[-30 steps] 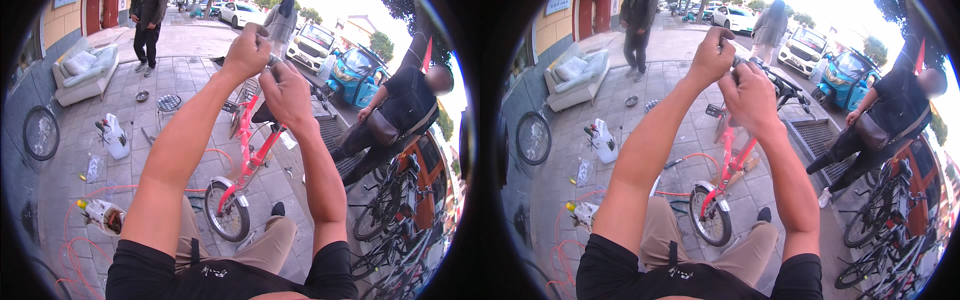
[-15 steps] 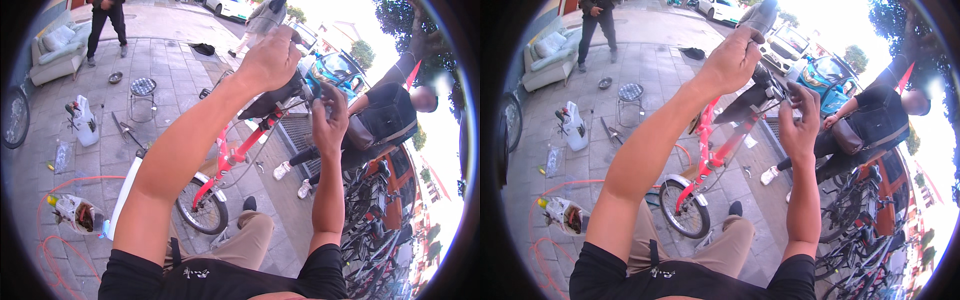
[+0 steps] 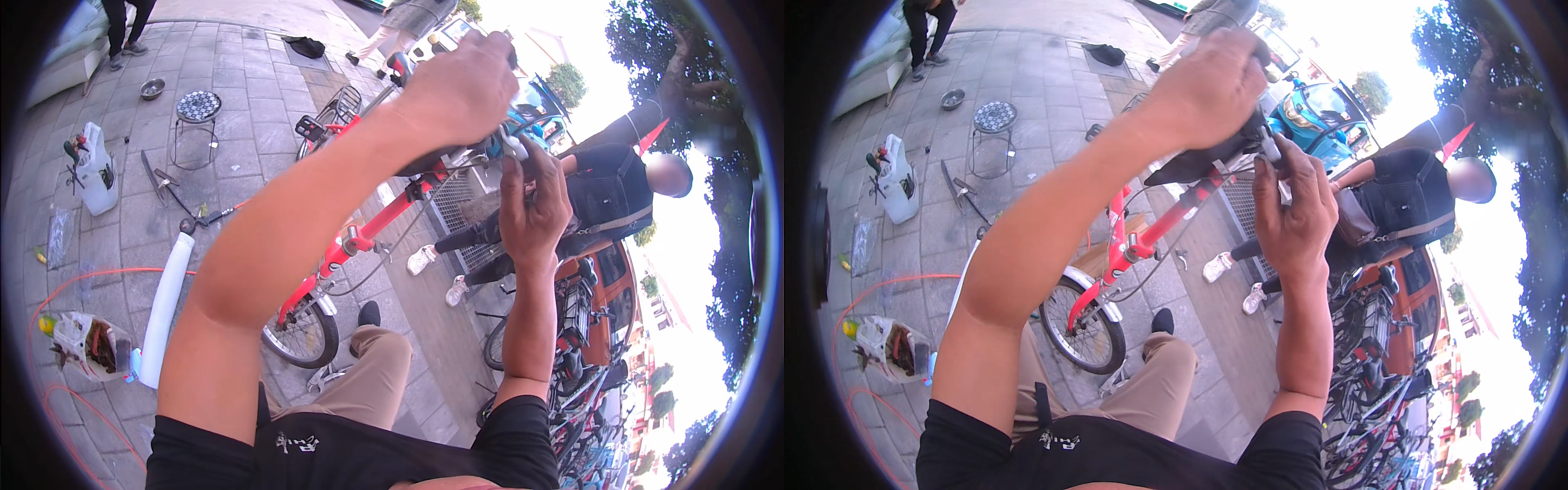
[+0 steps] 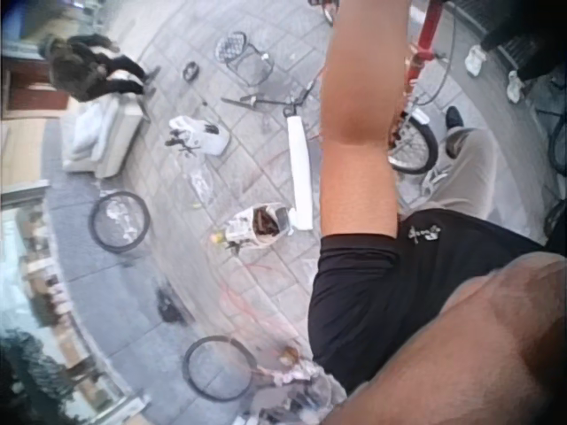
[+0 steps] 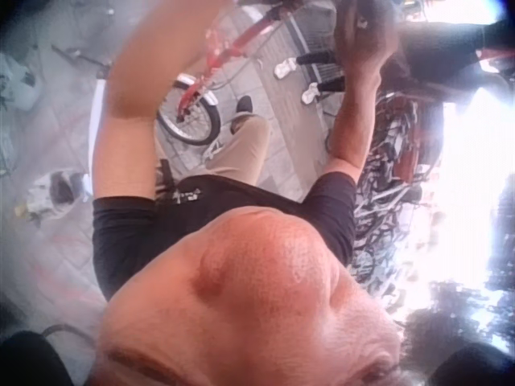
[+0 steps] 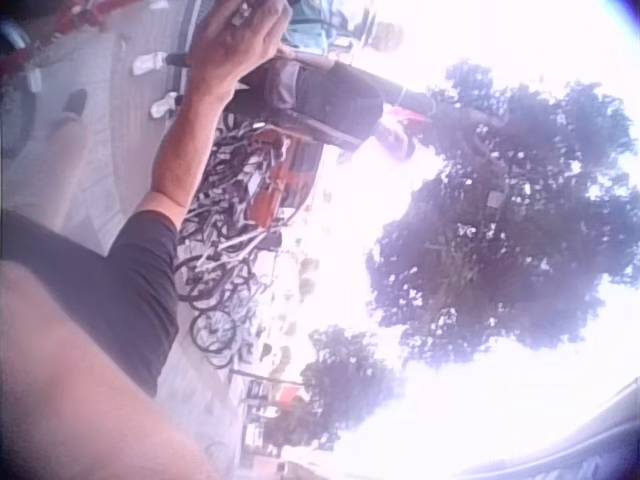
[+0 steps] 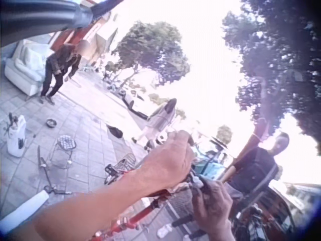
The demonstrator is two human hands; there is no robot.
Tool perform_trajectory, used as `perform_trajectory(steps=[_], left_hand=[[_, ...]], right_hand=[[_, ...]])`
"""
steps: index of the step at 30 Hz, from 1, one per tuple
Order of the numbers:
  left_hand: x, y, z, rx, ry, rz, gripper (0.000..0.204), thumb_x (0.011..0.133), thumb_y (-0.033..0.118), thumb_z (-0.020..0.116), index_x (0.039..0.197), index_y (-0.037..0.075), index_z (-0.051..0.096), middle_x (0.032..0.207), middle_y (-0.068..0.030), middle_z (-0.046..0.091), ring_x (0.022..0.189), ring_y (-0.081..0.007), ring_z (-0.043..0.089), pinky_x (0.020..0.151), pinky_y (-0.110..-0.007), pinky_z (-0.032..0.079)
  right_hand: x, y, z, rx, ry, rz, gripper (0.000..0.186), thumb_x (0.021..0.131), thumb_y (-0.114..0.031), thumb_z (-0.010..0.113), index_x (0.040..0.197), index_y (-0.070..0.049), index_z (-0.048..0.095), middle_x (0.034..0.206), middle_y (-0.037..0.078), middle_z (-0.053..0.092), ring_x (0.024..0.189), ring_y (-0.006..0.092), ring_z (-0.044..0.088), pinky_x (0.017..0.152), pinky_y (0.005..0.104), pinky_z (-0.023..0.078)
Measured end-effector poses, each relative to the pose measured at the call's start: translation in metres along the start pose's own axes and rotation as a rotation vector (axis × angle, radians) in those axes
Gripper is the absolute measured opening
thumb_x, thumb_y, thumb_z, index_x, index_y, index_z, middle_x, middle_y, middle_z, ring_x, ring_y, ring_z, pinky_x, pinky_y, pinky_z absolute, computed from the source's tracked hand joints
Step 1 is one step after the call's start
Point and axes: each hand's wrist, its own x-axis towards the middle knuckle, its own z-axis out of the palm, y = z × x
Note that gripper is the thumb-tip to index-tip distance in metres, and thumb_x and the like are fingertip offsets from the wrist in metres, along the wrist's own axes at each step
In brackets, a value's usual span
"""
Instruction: The person repairs a red bicycle on a sidewalk, using pliers and a screwdriver to adjust the rear wheel and brake cables. They also handle a white cylindrical object and spray bottle while working on the frame and handlebars.
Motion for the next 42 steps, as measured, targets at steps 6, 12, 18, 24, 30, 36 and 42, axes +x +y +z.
perform_trajectory(steps=[6,12,18,24,30,36,42], left_hand=[[0.031,-0.065,-0.031,-0.404,-0.206,-0.280,0.036,0.105,0.031,0.049,0.124,0.004,0.063,0.099,-0.0056,0.065,0.070,-0.0097,0.054,0.062,-0.029,0.048],[0.036,-0.083,-0.034,-0.560,-0.178,-0.493,0.029,0.103,0.025,0.052,0.120,0.004,0.063,0.089,-0.0039,0.062,0.062,-0.0078,0.047,0.048,-0.027,0.038],[0.042,-0.102,-0.035,-0.511,-0.215,-0.557,0.036,0.107,0.029,0.052,0.131,0.004,0.059,0.107,-0.0094,0.068,0.066,-0.0100,0.056,0.049,-0.027,0.039],[0.045,-0.106,-0.027,-0.530,-0.137,-0.616,0.031,0.107,0.028,0.051,0.127,0.005,0.056,0.101,-0.0099,0.068,0.063,-0.0141,0.059,0.043,-0.028,0.041],[0.048,-0.130,-0.029,-0.528,-0.151,-0.558,0.031,0.105,0.029,0.054,0.126,0.006,0.058,0.089,-0.0083,0.069,0.054,-0.0128,0.053,0.044,-0.030,0.040],[0.054,-0.160,-0.036,-0.582,-0.276,-0.559,0.026,0.104,0.033,0.059,0.102,0.009,0.067,0.077,-0.0025,0.064,0.064,-0.0134,0.060,0.055,-0.032,0.052],[0.051,-0.142,-0.028,-0.540,-0.188,-0.605,0.030,0.108,0.036,0.050,0.087,0.016,0.060,0.063,0.0025,0.051,0.048,-0.0093,0.044,0.043,-0.028,0.037]], right_hand=[[-0.022,0.031,0.015,0.257,-0.229,0.664,0.048,0.098,-0.022,0.071,0.139,0.000,0.061,0.115,0.015,0.072,0.099,0.0208,0.069,0.086,0.0333,0.056],[-0.032,0.050,0.069,0.545,-0.307,0.696,0.049,0.102,-0.027,0.068,0.140,0.003,0.060,0.125,0.016,0.071,0.108,0.0222,0.068,0.092,0.0341,0.055],[-0.030,0.060,0.100,0.996,-0.082,0.752,0.039,0.105,-0.030,0.066,0.128,0.002,0.068,0.095,0.000,0.067,0.082,0.0064,0.059,0.074,0.0254,0.051],[-0.022,0.078,0.095,0.871,-0.184,0.766,0.034,0.103,-0.024,0.066,0.122,0.003,0.073,0.096,0.005,0.073,0.090,0.0067,0.063,0.075,0.0252,0.053],[-0.032,0.092,0.100,0.984,-0.196,0.615,0.034,0.106,-0.027,0.065,0.130,-0.003,0.071,0.092,0.001,0.070,0.074,0.0059,0.062,0.068,0.0247,0.052],[-0.044,0.091,0.082,0.984,-0.375,0.766,0.030,0.106,-0.024,0.063,0.127,-0.003,0.071,0.097,0.004,0.072,0.081,0.0103,0.068,0.075,0.0267,0.056],[-0.019,0.064,0.035,1.341,-0.449,1.149,0.022,0.108,-0.017,0.053,0.102,-0.001,0.066,0.073,0.001,0.060,0.059,0.0132,0.061,0.054,0.0304,0.052]])
